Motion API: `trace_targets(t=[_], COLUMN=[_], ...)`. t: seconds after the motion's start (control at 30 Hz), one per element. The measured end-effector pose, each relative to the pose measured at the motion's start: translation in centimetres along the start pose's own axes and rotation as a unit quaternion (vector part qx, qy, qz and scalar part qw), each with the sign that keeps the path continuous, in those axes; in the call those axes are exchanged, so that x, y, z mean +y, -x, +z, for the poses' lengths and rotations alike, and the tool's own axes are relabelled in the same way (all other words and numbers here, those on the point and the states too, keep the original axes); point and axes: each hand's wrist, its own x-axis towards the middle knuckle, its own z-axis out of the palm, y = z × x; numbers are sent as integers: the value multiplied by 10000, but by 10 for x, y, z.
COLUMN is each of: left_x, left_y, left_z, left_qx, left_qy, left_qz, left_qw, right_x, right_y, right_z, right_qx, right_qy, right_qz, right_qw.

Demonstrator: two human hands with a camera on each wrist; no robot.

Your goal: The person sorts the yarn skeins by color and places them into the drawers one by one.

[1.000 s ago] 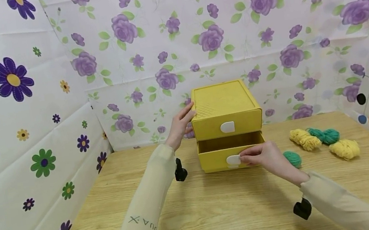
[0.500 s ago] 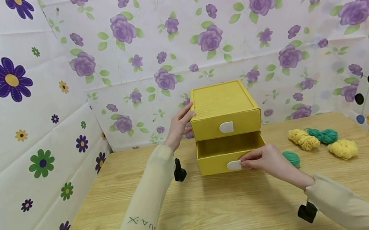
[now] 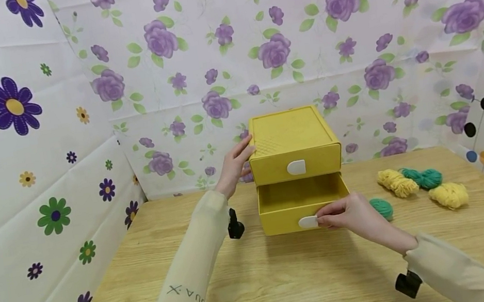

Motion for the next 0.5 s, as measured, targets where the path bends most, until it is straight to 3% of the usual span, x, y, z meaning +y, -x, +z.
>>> trace_targets(t=[0.5], left_x=[1], left_y=[2], left_z=[-1], left_qx=[-18], left_qy=[117], left_qz=[-20], left_qw=[9999], right_x=[-3], right_y=[3], right_z=[1], right_qx=[-42], right_qy=[130], right_qz=[-96], right_qw=[9999])
